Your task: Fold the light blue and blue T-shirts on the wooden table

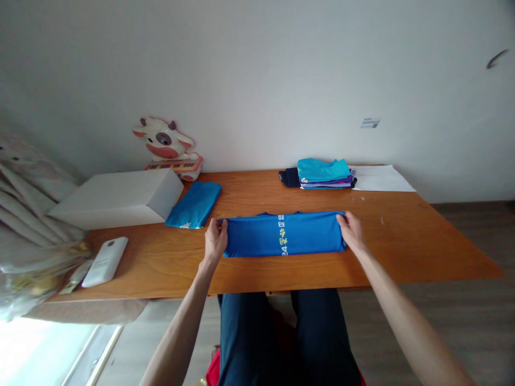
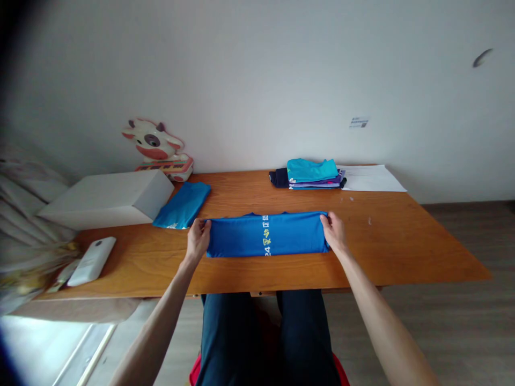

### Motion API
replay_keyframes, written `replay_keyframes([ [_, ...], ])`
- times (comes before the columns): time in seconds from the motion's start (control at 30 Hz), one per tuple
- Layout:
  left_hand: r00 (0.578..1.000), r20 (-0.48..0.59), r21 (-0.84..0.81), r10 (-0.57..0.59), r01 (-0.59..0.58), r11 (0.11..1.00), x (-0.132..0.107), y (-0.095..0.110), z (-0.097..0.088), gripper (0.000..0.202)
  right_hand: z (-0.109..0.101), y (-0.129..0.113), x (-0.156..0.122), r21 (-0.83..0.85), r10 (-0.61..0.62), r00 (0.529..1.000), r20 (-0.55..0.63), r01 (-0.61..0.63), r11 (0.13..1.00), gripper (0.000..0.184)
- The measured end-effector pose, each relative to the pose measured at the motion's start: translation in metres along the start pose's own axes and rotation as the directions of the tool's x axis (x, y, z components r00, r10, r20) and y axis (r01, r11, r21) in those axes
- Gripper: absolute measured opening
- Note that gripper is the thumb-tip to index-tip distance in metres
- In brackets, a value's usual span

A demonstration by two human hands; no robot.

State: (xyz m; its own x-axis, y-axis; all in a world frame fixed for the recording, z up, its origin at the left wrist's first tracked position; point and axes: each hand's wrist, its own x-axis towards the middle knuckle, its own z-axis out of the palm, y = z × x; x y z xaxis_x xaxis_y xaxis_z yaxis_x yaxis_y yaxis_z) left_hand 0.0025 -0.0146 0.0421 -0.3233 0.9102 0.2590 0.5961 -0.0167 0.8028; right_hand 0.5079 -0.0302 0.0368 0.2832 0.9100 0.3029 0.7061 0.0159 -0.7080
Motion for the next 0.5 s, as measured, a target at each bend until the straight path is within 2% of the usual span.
replay_keyframes([
  [0.1, 0.999, 0.013, 0.213, -0.036, 0.032, 0.976, 0.017, 0.001, 0.032, 0.025, 0.028, 0.003, 0.018, -0.243, 0.073, 0.997, 0.017, -0.067, 0.968, 0.040],
  [0.2, 0.998, -0.008, 0.262, -0.060, 0.060, 0.963, 0.020, -0.007, 0.044, 0.028, 0.040, 0.013, 0.018, -0.342, 0.136, 0.991, -0.014, -0.133, 0.930, 0.043],
  [0.23, 0.998, -0.027, 0.213, -0.056, 0.060, 0.975, 0.021, -0.010, 0.045, 0.028, 0.042, 0.017, 0.017, -0.342, 0.141, 0.990, -0.026, -0.141, 0.929, 0.044],
  [0.3, 0.995, -0.077, -0.011, -0.059, 0.059, 0.998, 0.022, -0.018, 0.043, 0.031, 0.042, 0.025, 0.017, -0.310, 0.133, 0.990, -0.043, -0.140, 0.940, 0.045],
  [0.4, 0.987, -0.122, -0.353, -0.108, 0.058, 0.934, 0.020, -0.027, 0.034, 0.034, 0.042, 0.037, 0.019, -0.216, 0.110, 0.992, -0.068, -0.123, 0.969, 0.050],
  [0.5, 0.984, -0.126, -0.420, -0.126, 0.062, 0.905, 0.007, -0.035, 0.017, 0.035, 0.045, 0.051, 0.023, -0.099, 0.089, 0.992, -0.091, -0.098, 0.990, 0.056],
])
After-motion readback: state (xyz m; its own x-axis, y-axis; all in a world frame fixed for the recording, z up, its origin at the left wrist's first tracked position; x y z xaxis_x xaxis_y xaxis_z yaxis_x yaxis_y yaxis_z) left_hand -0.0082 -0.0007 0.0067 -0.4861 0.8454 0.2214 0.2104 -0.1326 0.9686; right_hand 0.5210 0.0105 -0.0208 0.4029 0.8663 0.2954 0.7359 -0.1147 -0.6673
